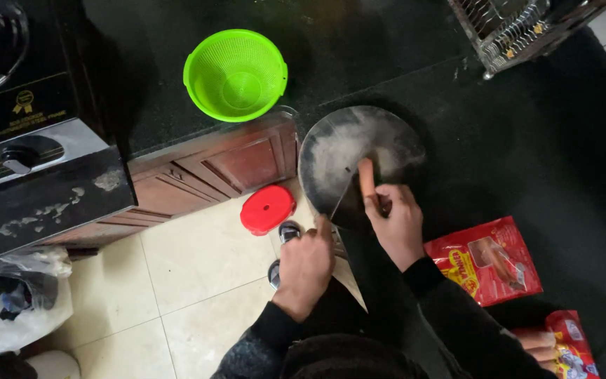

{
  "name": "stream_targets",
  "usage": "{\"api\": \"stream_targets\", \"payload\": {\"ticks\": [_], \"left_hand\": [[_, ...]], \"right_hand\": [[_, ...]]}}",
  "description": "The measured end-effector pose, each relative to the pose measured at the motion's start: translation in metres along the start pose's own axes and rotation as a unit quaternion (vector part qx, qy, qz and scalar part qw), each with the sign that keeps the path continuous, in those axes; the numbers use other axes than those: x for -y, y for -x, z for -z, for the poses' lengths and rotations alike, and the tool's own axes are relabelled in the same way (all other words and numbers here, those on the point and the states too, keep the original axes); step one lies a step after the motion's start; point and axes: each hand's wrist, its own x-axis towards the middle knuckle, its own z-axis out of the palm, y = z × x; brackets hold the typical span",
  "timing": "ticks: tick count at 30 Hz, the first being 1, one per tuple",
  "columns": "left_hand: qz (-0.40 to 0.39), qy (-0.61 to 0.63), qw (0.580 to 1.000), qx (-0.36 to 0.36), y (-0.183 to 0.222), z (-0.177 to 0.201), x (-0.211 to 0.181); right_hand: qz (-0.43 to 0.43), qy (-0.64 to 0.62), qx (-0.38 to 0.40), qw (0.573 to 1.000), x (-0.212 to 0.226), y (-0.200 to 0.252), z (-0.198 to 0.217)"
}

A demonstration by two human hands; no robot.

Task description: Preparing sausages by scoring them with a knife and placing them in a bowl

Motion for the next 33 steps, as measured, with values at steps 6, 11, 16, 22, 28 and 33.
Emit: {"api": "stream_targets", "payload": {"ticks": [6, 11, 16, 22, 28, 33], "left_hand": [[-0.062, -0.076, 0.992, -0.084, -0.01, -0.012, -0.025], [-0.06, -0.093, 0.989, -0.099, -0.006, -0.008, -0.03], [-0.074, -0.108, 0.984, -0.122, -0.009, -0.013, -0.026], [-0.069, -0.102, 0.982, -0.141, -0.02, -0.022, -0.028], [-0.085, -0.109, 0.977, -0.164, -0.02, -0.024, -0.024], [-0.08, -0.107, 0.982, -0.131, -0.001, -0.028, -0.023]], "right_hand": [[0.078, 0.061, 0.076, 0.992, 0.019, -0.008, 0.014], [0.078, 0.071, 0.108, 0.989, 0.026, -0.013, 0.023], [0.066, 0.08, 0.103, 0.989, 0.025, -0.014, 0.018], [0.087, 0.062, 0.104, 0.989, 0.036, -0.012, 0.028], [0.085, 0.085, 0.102, 0.988, 0.047, -0.011, 0.034], [0.097, 0.057, 0.097, 0.989, 0.061, -0.013, 0.045]]}}
